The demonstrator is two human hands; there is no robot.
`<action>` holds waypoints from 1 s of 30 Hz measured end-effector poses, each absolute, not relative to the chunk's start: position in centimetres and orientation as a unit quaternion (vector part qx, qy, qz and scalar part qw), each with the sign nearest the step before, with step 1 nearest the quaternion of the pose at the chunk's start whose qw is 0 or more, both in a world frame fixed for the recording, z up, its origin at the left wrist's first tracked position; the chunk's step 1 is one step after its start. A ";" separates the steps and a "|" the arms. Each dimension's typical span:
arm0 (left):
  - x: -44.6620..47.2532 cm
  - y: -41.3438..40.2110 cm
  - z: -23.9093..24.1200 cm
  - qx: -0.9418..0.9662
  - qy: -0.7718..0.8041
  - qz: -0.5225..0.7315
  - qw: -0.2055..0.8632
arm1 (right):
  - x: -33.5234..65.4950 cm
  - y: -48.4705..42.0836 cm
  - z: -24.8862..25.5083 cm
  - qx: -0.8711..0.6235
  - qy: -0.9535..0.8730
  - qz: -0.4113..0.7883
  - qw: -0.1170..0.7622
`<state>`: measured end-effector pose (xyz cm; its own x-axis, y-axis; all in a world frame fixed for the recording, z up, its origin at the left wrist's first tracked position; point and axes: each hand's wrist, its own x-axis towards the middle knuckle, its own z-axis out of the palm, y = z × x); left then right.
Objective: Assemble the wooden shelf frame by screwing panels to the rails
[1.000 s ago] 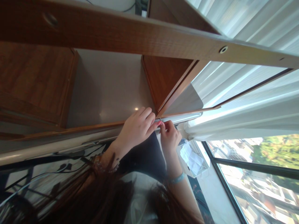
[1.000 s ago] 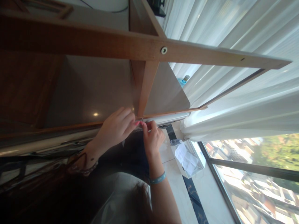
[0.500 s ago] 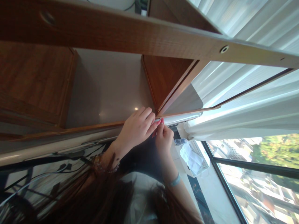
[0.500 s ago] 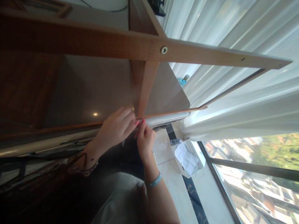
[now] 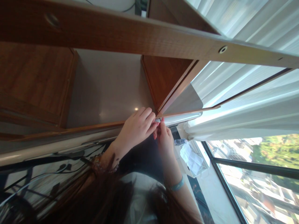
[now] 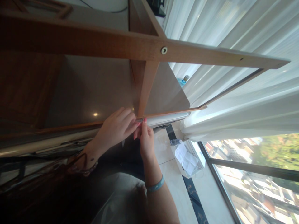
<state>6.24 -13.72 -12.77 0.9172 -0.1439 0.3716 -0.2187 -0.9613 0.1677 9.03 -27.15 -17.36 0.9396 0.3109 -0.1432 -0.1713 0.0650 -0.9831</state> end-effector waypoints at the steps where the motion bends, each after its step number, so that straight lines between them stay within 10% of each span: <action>1: 6.2 -13.7 -12.8 0.974 -0.095 0.181 0.102 | 9.1 -27.2 -17.4 -0.657 -0.054 0.172 0.732; 13: 6.2 -13.1 -12.8 0.974 -0.125 0.149 0.113 | 9.3 -27.4 -17.0 -0.721 -0.079 0.143 0.674; 30: 6.0 -13.1 -12.8 0.967 -0.091 0.154 0.180 | 10.5 -30.1 -17.7 -0.896 -0.303 -0.279 0.165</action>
